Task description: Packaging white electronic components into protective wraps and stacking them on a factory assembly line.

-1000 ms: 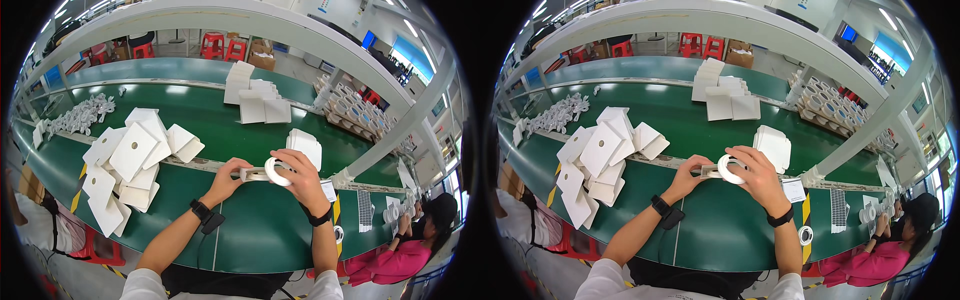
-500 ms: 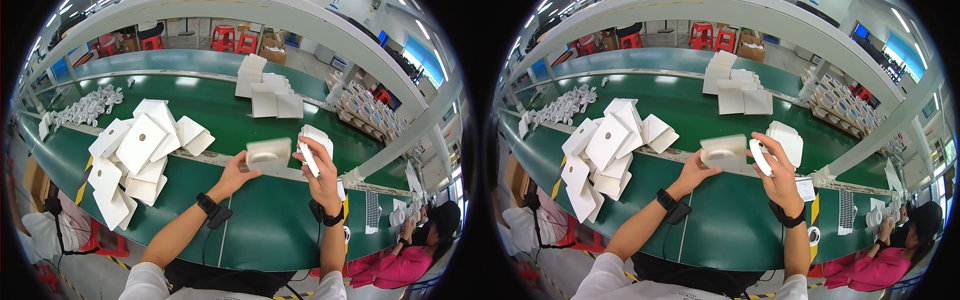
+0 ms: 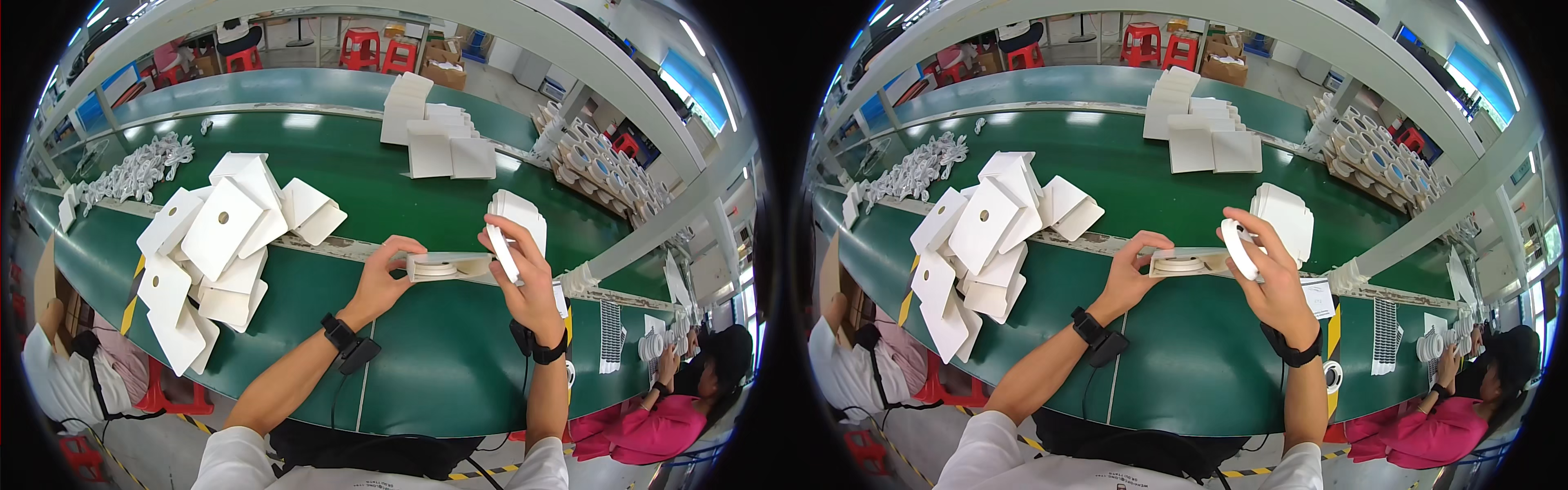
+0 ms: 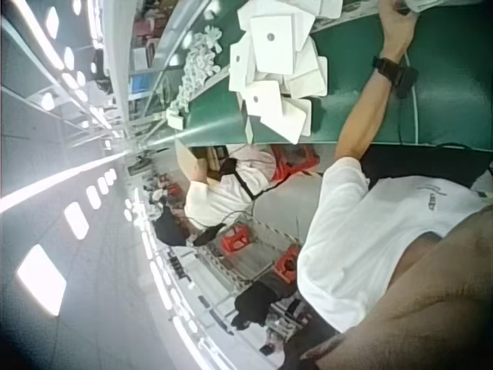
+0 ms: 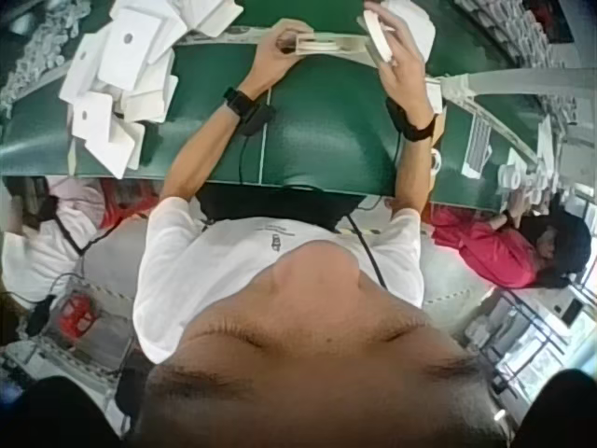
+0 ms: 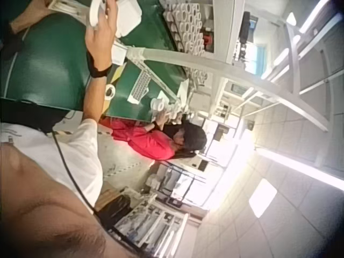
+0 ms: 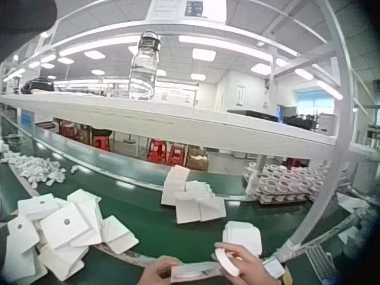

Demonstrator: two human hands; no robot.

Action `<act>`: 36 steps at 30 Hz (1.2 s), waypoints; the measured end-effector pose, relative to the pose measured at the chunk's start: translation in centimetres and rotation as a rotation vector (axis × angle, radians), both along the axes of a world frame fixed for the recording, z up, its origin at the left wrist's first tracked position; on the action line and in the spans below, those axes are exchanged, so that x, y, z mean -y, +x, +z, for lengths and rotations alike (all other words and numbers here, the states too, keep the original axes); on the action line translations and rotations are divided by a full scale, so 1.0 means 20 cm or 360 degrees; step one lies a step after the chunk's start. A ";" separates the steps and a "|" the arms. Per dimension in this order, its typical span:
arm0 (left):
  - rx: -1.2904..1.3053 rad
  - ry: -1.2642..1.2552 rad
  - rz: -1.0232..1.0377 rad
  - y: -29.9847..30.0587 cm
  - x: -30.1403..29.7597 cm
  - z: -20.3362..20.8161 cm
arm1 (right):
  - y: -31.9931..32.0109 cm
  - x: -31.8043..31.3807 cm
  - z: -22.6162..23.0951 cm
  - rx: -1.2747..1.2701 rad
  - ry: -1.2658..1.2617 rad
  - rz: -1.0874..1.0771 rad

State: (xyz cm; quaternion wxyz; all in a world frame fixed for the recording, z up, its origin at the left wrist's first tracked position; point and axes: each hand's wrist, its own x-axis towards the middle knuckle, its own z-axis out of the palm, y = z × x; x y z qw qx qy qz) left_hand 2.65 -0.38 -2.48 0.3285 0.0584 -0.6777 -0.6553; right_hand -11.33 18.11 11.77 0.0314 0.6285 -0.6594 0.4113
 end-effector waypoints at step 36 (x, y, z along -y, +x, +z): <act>-0.0079 0.0444 0.0252 -0.07 0.00 -0.08 | -0.77 1.24 -0.38 -0.0377 0.0547 -0.0728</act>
